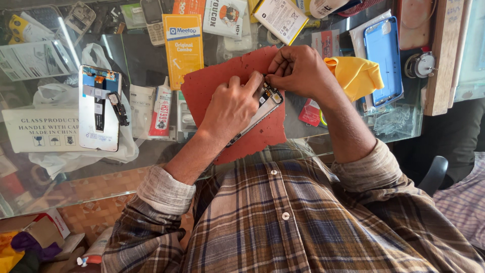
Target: The person holds a phone frame and applies adhesive around its edge using a red and white glue pen, then caps the glue and sets it down. They pick up a phone back cover, peel its protective film, align it with the frame, and press the assembled phone parts together on a red mat while adjusting internal components.
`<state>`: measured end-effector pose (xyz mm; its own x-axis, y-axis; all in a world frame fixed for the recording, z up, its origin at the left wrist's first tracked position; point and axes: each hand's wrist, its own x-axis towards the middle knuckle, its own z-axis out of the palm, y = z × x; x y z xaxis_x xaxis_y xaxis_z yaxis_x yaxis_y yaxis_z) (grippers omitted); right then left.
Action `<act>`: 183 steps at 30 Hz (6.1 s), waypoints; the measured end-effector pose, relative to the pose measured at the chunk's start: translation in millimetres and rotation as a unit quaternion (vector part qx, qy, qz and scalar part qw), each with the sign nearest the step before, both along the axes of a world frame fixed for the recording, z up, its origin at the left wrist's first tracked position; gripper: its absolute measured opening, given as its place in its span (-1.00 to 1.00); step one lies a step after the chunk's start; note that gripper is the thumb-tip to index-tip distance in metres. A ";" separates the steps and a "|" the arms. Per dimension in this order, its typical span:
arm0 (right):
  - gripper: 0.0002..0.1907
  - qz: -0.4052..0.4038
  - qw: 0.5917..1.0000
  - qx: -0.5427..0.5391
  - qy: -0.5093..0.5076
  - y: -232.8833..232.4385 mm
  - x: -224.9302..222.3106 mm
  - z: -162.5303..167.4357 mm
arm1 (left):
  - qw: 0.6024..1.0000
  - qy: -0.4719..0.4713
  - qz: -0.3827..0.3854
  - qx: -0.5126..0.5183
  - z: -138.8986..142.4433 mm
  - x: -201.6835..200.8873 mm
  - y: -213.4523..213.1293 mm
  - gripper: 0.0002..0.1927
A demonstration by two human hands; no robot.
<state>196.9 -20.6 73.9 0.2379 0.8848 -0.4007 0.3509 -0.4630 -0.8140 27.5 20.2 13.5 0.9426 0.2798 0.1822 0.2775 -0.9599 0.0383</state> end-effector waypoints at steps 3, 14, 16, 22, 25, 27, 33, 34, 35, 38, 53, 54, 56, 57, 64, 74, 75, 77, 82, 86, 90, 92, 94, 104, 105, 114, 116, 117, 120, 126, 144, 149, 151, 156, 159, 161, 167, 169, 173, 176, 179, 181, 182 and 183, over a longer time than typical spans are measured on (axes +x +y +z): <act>-0.84 0.005 1.000 0.011 -0.001 -1.1 0.2 -3.7 | 1.000 -0.020 0.001 0.002 -2.7 -0.6 -0.8 -0.79; -0.67 0.047 0.981 0.145 -0.117 -51.8 -3.3 -30.0 | 0.990 -0.064 0.057 -0.111 -15.8 -10.8 -8.7 -0.56; -0.45 0.039 0.969 0.162 -0.180 -66.0 -17.6 -32.9 | 0.978 -0.101 0.074 -0.167 -16.3 -14.3 -9.6 -0.52; 0.09 0.058 0.945 0.101 -0.305 -91.1 -35.7 -34.3 | 0.933 -0.171 0.183 -0.257 -12.4 -35.4 -12.4 -0.50; 0.06 0.047 0.945 0.077 -0.315 -102.7 -41.6 -36.3 | 0.936 -0.147 0.207 -0.243 -8.7 -45.7 -20.7 -0.64; 0.00 0.039 0.950 0.085 -0.298 -106.4 -45.5 -41.4 | 0.931 -0.152 0.193 -0.270 -8.3 -48.9 -26.6 -0.68; -0.26 0.020 0.949 0.140 -0.282 -107.7 -38.0 -55.7 | 0.925 -0.185 0.201 -0.265 -19.3 -42.8 -28.7 -0.88; -0.32 0.019 0.951 0.147 -0.270 -107.4 -34.9 -56.6 | 0.927 -0.179 0.201 -0.263 -20.6 -41.4 -28.7 -0.88; -0.37 0.017 0.953 0.155 -0.258 -106.5 -32.5 -57.6 | 0.929 -0.173 0.201 -0.259 -21.5 -40.0 -28.3 -0.87; -0.49 -0.018 0.969 0.121 -0.215 -103.1 -27.6 -60.8 | 0.933 -0.183 0.202 -0.233 -21.2 -36.8 -31.8 -0.86; -0.65 -0.061 0.964 0.253 0.055 -95.6 -26.1 -38.4 | 0.724 -0.352 0.114 -0.582 11.1 -47.3 -22.6 -0.73; -0.66 -0.050 0.970 0.237 0.001 -95.5 -26.5 -36.1 | 0.700 -0.361 0.110 -0.606 13.1 -45.5 -22.8 -0.70; -0.68 -0.031 0.973 0.203 -0.109 -95.5 -27.4 -32.1 | 0.712 -0.377 0.109 -0.582 17.0 -43.4 -24.6 -0.73; -0.68 -0.033 0.969 0.229 -0.091 -94.8 -29.7 -31.0 | 0.717 -0.385 0.108 -0.571 18.6 -42.3 -25.1 -0.75; -0.63 -0.064 0.937 0.335 0.081 -94.1 -52.0 -23.4 | 0.772 -0.382 0.126 -0.493 28.6 -43.3 -35.4 -0.82; -0.74 -0.066 0.921 0.375 0.083 -94.7 -60.2 -27.1 | 0.772 -0.400 0.088 -0.486 37.9 -46.3 -48.8 -0.79; -0.74 -0.063 0.919 0.379 0.085 -94.8 -60.2 -27.6 | 0.779 -0.401 0.087 -0.474 37.2 -46.3 -48.8 -0.79; -0.74 -0.058 0.916 0.387 0.088 -95.0 -59.4 -28.2 | 0.781 -0.403 0.087 -0.469 36.1 -45.7 -49.8 -0.79; -0.76 -0.066 0.916 0.384 0.091 -95.8 -60.0 -29.2 | 0.786 -0.402 0.084 -0.463 34.1 -46.3 -51.4 -0.80; -0.77 -0.068 0.918 0.381 0.086 -95.8 -60.5 -29.0 | 0.783 -0.402 0.086 -0.467 34.6 -45.7 -52.0 -0.80; -0.78 -0.063 0.916 0.388 0.083 -95.1 -60.3 -28.1 | 0.804 -0.412 0.093 -0.420 36.7 -44.1 -52.6 -0.81; -0.79 -0.060 0.917 0.388 0.067 -94.7 -59.5 -27.5 | 0.807 -0.399 0.097 -0.424 38.2 -44.4 -52.8 -0.81; -0.78 -0.058 0.919 0.387 0.055 -94.8 -59.2 -26.5 | 0.810 -0.391 0.095 -0.427 39.4 -45.0 -52.7 -0.80; -0.73 -0.031 0.911 0.395 0.114 -91.8 -51.4 -21.9 | 0.792 -0.379 0.075 -0.473 34.2 -46.9 -50.4 -0.76; -0.73 -0.039 0.916 0.380 0.123 -92.4 -49.9 -22.3 | 0.784 -0.370 0.078 -0.492 32.0 -48.2 -50.1 -0.75; -0.72 -0.220 0.913 0.253 0.232 -90.5 -21.0 -55.8 | 0.852 -0.278 0.130 -0.424 2.3 -52.5 -38.0 0.21; -0.67 -0.259 0.889 0.253 0.279 -88.6 -15.5 -66.0 | 0.902 -0.243 0.128 -0.333 0.6 -55.1 -38.5 0.23; -0.64 -0.260 0.883 0.248 0.301 -89.6 -14.9 -69.9 | 0.923 -0.225 0.127 -0.286 0.3 -56.8 -38.7 0.25; -0.57 -0.259 0.877 0.219 0.339 -92.9 -16.2 -77.5 | 0.930 -0.164 0.131 -0.302 0.1 -64.1 -36.7 0.15; -0.64 -0.166 0.971 0.145 0.093 -103.0 -24.8 -75.6 | 0.928 -0.141 0.099 -0.329 1.1 -78.5 -29.5 0.02; -0.89 0.195 0.958 0.139 -0.160 -28.3 -27.2 -44.3 | 0.934 -0.174 0.146 -0.277 -31.3 -110.3 -36.3 -0.24; -0.81 0.274 0.934 0.104 -0.206 3.3 -36.8 -40.4 | 0.940 -0.163 0.144 -0.264 -30.8 -108.6 -35.9 -0.28; -0.80 0.290 0.936 0.055 -0.194 14.0 -38.5 -35.6 | 0.944 -0.157 0.139 -0.254 -29.4 -108.5 -35.4 -0.30; -0.78 0.320 0.922 -0.017 -0.217 31.8 -43.8 -23.0 | 0.952 -0.146 0.123 -0.241 -23.8 -106.9 -31.2 -0.31; -0.79 0.325 0.918 0.001 -0.225 36.3 -46.6 -17.9 | 0.954 -0.136 0.119 -0.237 -19.2 -106.3 -29.0 -0.30; -0.78 0.318 0.920 -0.013 -0.230 38.2 -47.9 -15.9 | 0.955 -0.132 0.116 -0.240 -16.3 -105.1 -27.8 -0.29; -0.80 0.325 0.920 -0.030 -0.218 41.8 -48.4 -14.3 | 0.960 -0.114 0.114 -0.229 -11.9 -102.9 -26.0 -0.29; -0.77 0.331 0.921 -0.023 -0.206 41.7 -46.2 -14.2 | 0.961 -0.110 0.113 -0.226 -11.2 -101.6 -26.4 -0.29; -0.80 0.355 0.923 0.003 -0.151 43.1 -40.6 -14.6 | 0.963 -0.103 0.114 -0.221 -10.4 -100.5 -26.1 -0.28; -0.81 0.339 0.923 0.003 -0.182 39.6 -41.9 -17.8 | 0.962 -0.107 0.118 -0.222 -10.2 -100.6 -27.1 -0.28; -0.80 0.342 0.917 0.035 -0.205 38.4 -43.0 -21.1 | 0.962 -0.103 0.119 -0.221 -10.3 -100.5 -28.3 -0.29; -0.80 0.332 0.919 0.035 -0.209 37.2 -43.3 -22.3 | 0.964 -0.097 0.120 -0.218 -9.9 -100.5 -28.5 -0.29; -0.80 0.328 0.920 0.034 -0.211 36.7 -43.4 -22.7 | 0.964 -0.094 0.120 -0.217 -9.7 -100.7 -29.1 -0.28; -0.80 0.328 0.920 0.033 -0.212 36.8 -43.6 -23.0 | 0.965 -0.091 0.119 -0.216 -9.8 -101.2 -29.0 -0.28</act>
<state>153.3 16.1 50.9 -0.2329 0.9132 -0.3344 0.8291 0.0067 -0.5591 -73.6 -8.8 3.7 0.8052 0.5718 0.1572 0.4395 -0.7534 0.4891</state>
